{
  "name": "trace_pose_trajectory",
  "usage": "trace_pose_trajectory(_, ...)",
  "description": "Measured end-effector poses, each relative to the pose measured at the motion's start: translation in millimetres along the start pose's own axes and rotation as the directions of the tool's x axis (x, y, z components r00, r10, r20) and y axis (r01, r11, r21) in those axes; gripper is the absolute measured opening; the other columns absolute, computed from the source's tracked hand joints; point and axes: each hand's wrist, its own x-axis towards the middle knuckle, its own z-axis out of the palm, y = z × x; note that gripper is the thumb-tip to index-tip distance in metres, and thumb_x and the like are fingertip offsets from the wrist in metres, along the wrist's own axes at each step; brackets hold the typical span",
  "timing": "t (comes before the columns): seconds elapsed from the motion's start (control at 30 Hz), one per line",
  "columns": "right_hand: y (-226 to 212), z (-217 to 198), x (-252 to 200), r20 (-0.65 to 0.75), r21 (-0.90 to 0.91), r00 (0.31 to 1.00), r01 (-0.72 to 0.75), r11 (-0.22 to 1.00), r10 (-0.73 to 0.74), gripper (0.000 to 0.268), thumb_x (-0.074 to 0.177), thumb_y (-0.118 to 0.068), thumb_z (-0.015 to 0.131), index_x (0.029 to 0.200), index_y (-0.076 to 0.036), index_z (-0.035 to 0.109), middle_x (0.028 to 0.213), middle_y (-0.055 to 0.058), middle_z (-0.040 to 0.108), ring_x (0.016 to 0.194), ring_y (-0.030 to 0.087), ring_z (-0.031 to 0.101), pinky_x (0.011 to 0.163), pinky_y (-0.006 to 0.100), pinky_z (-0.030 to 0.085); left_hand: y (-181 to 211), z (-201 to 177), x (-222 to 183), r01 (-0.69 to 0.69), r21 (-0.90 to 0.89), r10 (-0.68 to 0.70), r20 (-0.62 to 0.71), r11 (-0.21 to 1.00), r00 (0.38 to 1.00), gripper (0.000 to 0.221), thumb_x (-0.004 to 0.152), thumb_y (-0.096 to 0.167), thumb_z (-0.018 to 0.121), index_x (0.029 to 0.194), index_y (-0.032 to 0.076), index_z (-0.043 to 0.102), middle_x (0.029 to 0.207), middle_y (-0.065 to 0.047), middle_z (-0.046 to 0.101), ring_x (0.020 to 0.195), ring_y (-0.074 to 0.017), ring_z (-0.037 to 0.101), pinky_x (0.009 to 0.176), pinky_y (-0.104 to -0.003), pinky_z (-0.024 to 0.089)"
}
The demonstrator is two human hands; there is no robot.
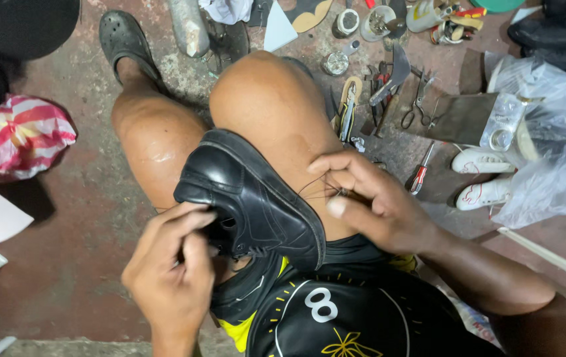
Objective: The person stitches the sole of a black shoe by hand using a needle and thread, pulling the thread tight through the leather repeatedly.
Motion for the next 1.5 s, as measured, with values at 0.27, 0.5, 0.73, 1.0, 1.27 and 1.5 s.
trace_pose_trajectory(0.27,4,43,6,-0.126,-0.372,0.992,-0.056,0.926,0.009,0.072,0.075,-0.017,0.091,0.136,-0.007,0.054,0.070,-0.008,0.043,0.061,0.002,0.040,0.055,0.021,0.035,-9,-5,26,0.057,0.144,-0.116,0.448,0.988,0.887,0.015,0.080,0.016,0.074,0.088,0.006,0.069,0.074,-0.012,0.066,0.065,-0.0328,0.066,0.059,-0.043,0.051)
trace_pose_trajectory(0.5,13,52,21,-0.172,-0.304,0.985,-0.045,0.952,-0.009,0.060,0.079,-0.011,0.089,0.128,-0.005,0.055,0.065,-0.009,0.040,0.058,0.002,0.036,0.053,0.021,0.031,-70,8,-4,0.146,-0.074,-0.124,0.247,0.987,0.961,0.047,0.084,0.010,0.081,0.061,0.001,0.041,0.057,-0.008,0.039,0.052,-0.0198,0.038,0.052,-0.033,0.031)
trace_pose_trajectory(0.73,16,50,27,-0.176,-0.262,0.984,-0.068,0.963,0.021,0.054,0.079,-0.007,0.088,0.123,-0.004,0.056,0.064,-0.010,0.035,0.057,0.000,0.031,0.052,0.018,0.026,-177,-61,-9,0.446,-0.473,-0.518,-0.026,0.760,0.855,0.043,0.103,0.007,0.075,0.072,0.012,0.047,0.067,0.009,0.044,0.062,-0.0023,0.036,0.059,-0.021,0.030)
trace_pose_trajectory(1.0,-7,46,27,-0.141,-0.479,0.990,-0.047,0.877,-0.025,0.060,0.076,-0.016,0.091,0.123,-0.007,0.055,0.062,-0.007,0.043,0.054,0.004,0.042,0.054,0.022,0.040,-65,-28,-18,-0.283,0.233,0.292,-0.003,0.930,0.957,0.015,0.096,0.001,0.078,0.106,0.010,0.070,0.103,-0.011,0.074,0.088,-0.0230,0.072,0.078,-0.032,0.057)
trace_pose_trajectory(1.27,-25,12,7,-0.004,-0.787,0.942,-0.209,0.580,0.334,0.102,0.080,-0.041,0.081,0.163,-0.020,0.027,0.069,0.003,0.065,0.063,0.020,0.065,0.061,0.037,0.053,-24,6,31,-0.189,0.156,0.085,0.508,0.969,0.857,0.016,0.081,0.015,0.074,0.088,0.002,0.067,0.079,-0.019,0.068,0.073,-0.0407,0.066,0.065,-0.051,0.050)
trace_pose_trajectory(1.5,-22,9,3,0.064,-0.756,0.976,0.184,0.629,-0.209,0.074,0.081,-0.042,0.079,0.141,-0.009,0.051,0.129,0.014,0.062,0.091,0.029,0.075,0.076,0.036,0.060,-36,16,29,-0.105,0.165,0.013,0.478,0.981,0.878,0.023,0.077,0.010,0.072,0.062,0.002,0.057,0.062,-0.017,0.060,0.062,-0.0379,0.063,0.059,-0.047,0.046)
